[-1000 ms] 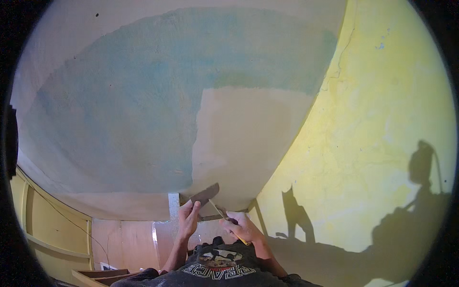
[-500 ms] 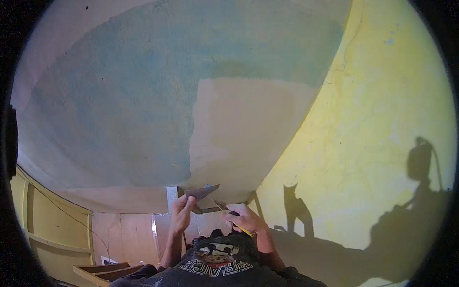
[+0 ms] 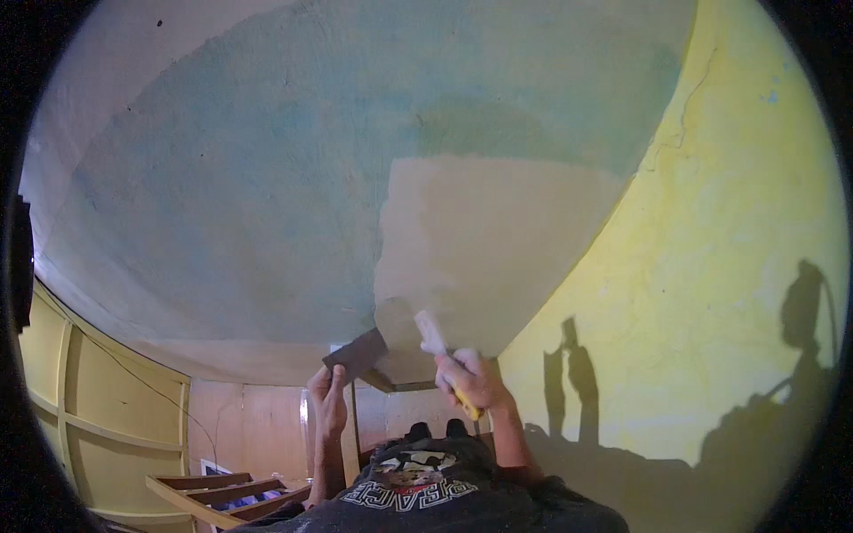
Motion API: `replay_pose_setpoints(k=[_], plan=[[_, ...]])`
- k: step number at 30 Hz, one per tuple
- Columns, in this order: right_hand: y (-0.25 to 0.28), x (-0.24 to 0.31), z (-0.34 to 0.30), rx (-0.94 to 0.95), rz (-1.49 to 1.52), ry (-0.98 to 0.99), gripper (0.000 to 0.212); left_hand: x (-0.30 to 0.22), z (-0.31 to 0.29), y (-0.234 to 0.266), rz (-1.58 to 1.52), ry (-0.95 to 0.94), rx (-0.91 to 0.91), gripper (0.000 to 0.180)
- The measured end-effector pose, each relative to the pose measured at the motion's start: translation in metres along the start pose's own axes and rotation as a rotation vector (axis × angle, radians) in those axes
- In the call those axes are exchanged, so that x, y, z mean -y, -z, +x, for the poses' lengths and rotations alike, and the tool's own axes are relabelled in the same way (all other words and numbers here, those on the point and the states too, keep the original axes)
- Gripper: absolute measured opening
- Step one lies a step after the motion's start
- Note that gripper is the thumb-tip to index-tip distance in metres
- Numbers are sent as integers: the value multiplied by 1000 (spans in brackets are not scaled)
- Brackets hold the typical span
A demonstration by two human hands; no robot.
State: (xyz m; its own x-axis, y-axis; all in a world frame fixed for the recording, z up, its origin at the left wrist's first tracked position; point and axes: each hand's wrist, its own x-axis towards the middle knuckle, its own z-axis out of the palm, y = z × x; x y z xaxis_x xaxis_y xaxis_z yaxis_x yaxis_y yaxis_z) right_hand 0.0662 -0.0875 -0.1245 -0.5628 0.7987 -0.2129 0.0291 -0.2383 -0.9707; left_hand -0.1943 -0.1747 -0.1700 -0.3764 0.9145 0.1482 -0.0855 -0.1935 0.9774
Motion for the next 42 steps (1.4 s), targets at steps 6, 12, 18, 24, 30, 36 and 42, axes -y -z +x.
replay_pose_setpoints(k=[6, 12, 18, 24, 30, 36, 42], plan=[[-27, 88, 38, -159, 134, 460, 42, -3, 6, 24, -18, -17, -205, 31], [-62, 102, 79, -211, 289, 589, 44, 0, 3, 25, -28, -82, -148, 37], [-69, 106, 91, -167, 439, 618, 46, -8, -8, 28, 39, -62, -181, 34], [-67, 98, 95, -115, 528, 585, 44, 12, -7, 45, 33, -54, -268, 33], [-67, 101, 87, -75, 636, 551, 47, -7, 3, 37, 37, -98, -241, 33], [-76, 111, 90, -162, 579, 567, 55, -10, 1, 29, 58, -104, -213, 34], [-81, 103, 96, -125, 569, 605, 52, -15, 2, 23, 119, -85, -207, 32]])
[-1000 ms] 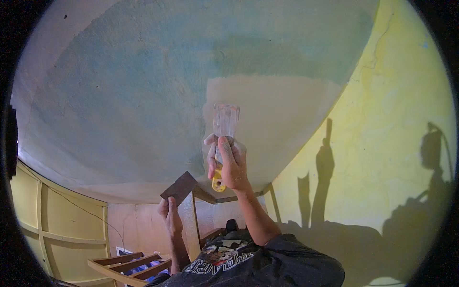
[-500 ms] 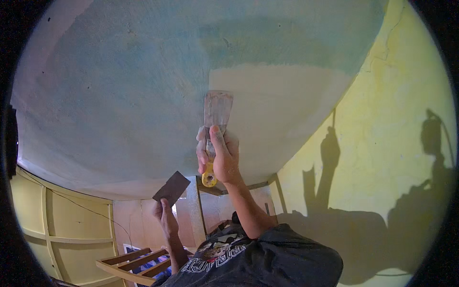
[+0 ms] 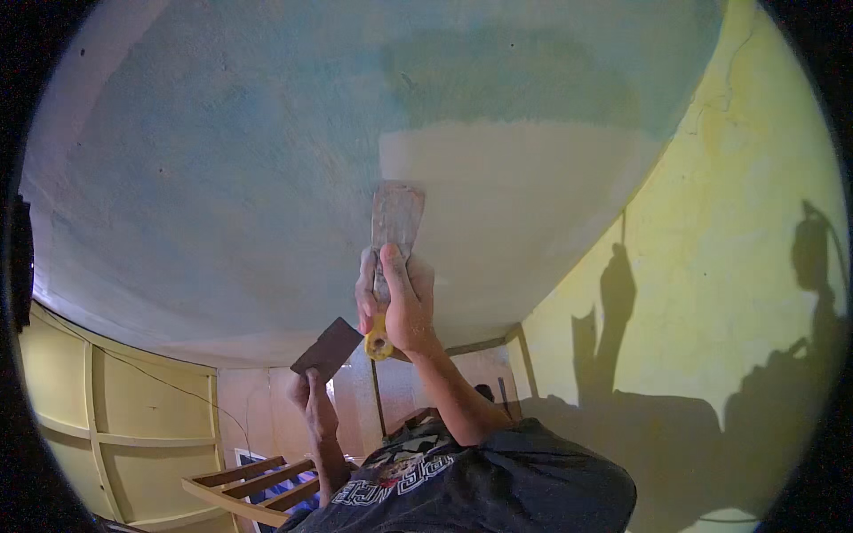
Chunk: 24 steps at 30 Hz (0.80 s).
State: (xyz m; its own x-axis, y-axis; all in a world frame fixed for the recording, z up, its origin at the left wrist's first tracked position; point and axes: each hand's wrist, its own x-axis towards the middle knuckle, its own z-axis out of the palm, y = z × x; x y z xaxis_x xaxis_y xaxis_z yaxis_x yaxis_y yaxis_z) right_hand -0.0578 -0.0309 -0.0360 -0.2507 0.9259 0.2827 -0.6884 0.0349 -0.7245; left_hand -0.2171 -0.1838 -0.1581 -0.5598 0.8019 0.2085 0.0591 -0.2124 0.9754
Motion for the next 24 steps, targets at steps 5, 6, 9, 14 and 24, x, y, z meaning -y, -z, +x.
replay_pose_setpoints(k=[5, 6, 9, 14, 24], plan=[[-5, 8, 5, 32, 64, 15, 49, 13, -3, 9, -16, -36, 5, 36], [-3, 7, 1, 30, 67, 20, 49, 17, -2, 13, 29, -59, 8, 38], [-1, 12, -1, 29, 85, -24, 50, 2, 3, -4, 36, -72, -22, 38], [2, 8, 2, 36, 52, 8, 49, -6, 1, -1, 57, -36, -28, 37], [-6, 21, 3, 33, 126, -13, 41, 4, -8, 5, -52, -14, -2, 26]])
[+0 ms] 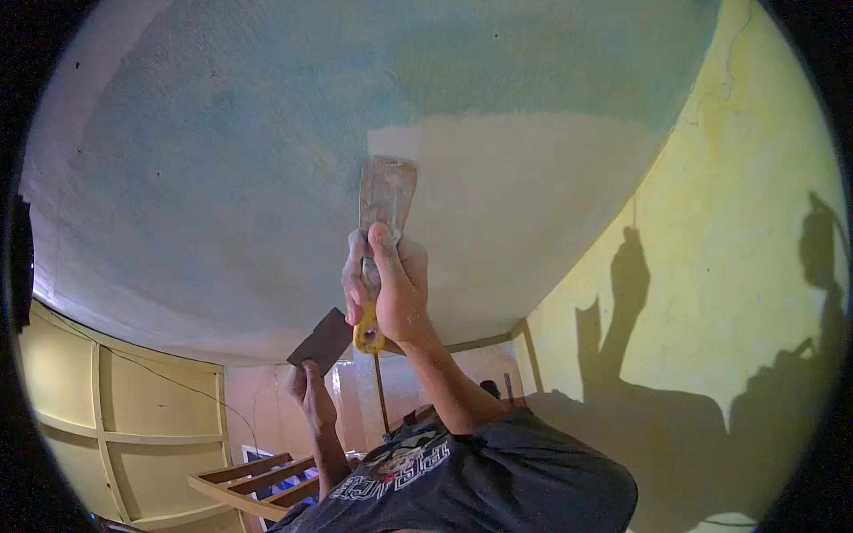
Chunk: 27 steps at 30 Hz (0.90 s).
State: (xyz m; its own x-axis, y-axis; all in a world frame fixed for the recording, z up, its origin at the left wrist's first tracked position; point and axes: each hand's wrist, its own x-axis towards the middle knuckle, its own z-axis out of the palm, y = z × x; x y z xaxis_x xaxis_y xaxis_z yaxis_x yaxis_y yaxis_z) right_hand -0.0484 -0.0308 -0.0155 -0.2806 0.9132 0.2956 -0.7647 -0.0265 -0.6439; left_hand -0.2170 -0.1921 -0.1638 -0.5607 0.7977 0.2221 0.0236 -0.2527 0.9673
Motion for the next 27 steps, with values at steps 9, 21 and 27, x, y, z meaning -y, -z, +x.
replay_pose_setpoints(k=[9, 21, 27], plan=[[2, 5, -2, -26, -61, -12, 45, -5, 7, -3, 103, -45, -27, 39], [-1, 14, 3, -46, -83, -18, 44, -10, 0, -6, 63, -10, -25, 35], [8, 18, 0, -32, -102, -22, 50, -10, -1, -13, 21, -16, -68, 29]])
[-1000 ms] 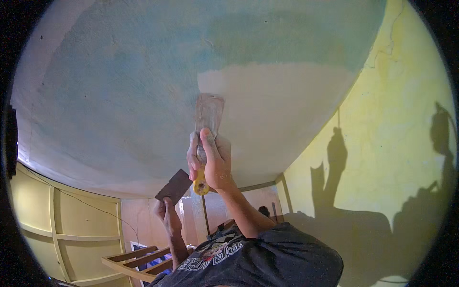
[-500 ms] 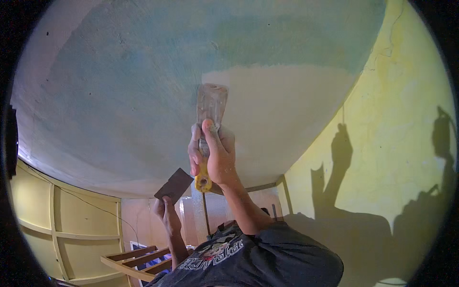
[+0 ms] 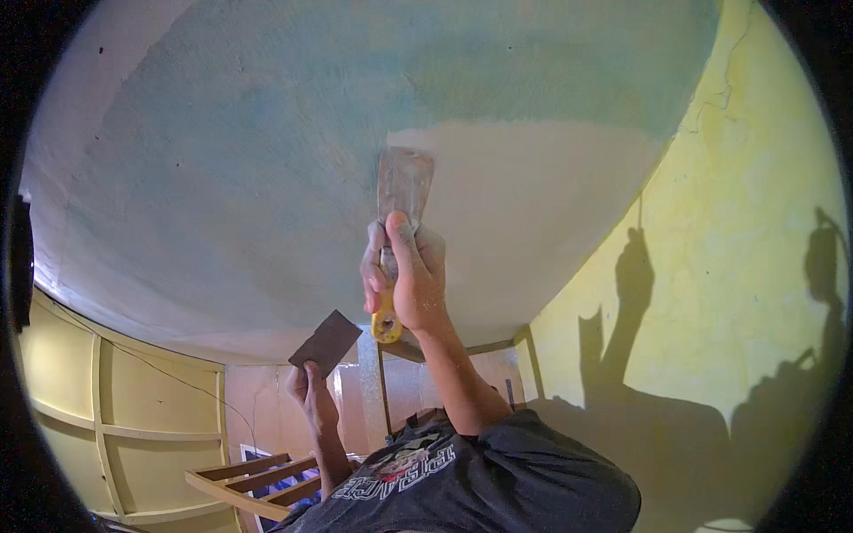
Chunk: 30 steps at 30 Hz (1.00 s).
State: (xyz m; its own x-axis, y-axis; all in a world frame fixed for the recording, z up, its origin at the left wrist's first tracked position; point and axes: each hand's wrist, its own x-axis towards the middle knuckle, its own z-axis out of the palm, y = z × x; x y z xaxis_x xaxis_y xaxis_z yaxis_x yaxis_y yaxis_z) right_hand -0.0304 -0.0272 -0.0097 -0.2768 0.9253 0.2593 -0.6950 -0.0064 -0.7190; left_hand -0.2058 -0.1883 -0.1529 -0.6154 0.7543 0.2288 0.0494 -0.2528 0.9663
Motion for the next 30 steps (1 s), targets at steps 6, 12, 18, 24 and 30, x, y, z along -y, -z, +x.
replay_pose_setpoints(k=[6, 12, 18, 24, 30], plan=[[-8, 5, 3, 5, 41, -10, 44, 3, -1, 2, -34, 0, 31, 34], [-8, 4, 6, 0, -33, 20, 42, 7, -1, 8, 34, 13, 31, 32], [-15, 15, 7, -7, -22, -19, 45, 4, -1, 5, -38, 6, 20, 31], [-11, 13, 8, -19, -43, -15, 44, 2, 1, 9, 40, 16, 38, 28], [-6, 16, 6, -3, -25, 0, 46, 4, 0, 2, -31, 7, 6, 28]])
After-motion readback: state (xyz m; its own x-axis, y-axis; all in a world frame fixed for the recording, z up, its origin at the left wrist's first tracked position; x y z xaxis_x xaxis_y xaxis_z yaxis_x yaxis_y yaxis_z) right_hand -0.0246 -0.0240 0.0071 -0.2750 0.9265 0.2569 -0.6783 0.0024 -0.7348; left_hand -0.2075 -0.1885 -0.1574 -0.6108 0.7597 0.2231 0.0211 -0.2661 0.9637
